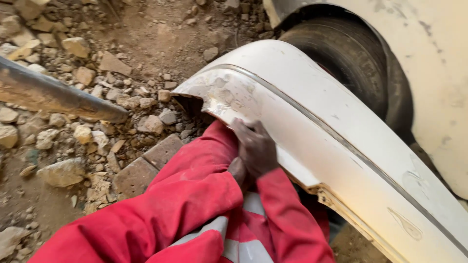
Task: The person sands the surface of a white car bumper with a sanding block. They hold the bumper with one hand while sanding with the other, focusing on smoothing the surface.
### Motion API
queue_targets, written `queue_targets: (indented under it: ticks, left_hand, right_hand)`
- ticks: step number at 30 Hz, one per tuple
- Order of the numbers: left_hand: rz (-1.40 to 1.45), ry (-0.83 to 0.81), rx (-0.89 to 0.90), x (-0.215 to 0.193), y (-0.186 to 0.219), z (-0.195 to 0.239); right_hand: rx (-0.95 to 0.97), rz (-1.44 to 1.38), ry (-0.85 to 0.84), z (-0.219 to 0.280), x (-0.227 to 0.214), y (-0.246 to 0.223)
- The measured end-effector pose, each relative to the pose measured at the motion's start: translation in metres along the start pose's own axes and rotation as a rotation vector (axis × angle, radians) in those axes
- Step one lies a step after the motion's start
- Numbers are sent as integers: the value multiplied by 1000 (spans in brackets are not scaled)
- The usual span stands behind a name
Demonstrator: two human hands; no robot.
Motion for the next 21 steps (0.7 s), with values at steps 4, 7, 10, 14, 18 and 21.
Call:
queue_targets:
  ticks: [4, 7, 10, 14, 18, 21]
  left_hand:
    - [-15, -31, -27, 15, 12, 16]
    - [7, -15, -19, 24, 31, 48]
    - [14, -67, -28, 53, 53, 87]
    - [-41, -78, -31, 42, 41, 72]
    - [-54, -27, -26, 25, 33, 46]
    - [-28, -5, -30, 10, 24, 28]
  right_hand:
    - [132, -4, -107, 12, -33, -3]
    - [103, 7, -143, 44, -81, -13]
    - [316, 28, -178, 85, -107, 1]
    - [294, 85, -141, 63, -94, -4]
    - [162, 116, -74, 33, -41, 4]
    - [147, 95, -119, 51, -25, 18]
Point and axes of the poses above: each hand's wrist, its own z-axis away from the middle knuckle, its own x-axis out of the palm, y = z × x, the point moved 8 cm from there along -z, towards the middle knuckle, and after that the axes turned 4 degrees about -z, right-handed, at the moved point
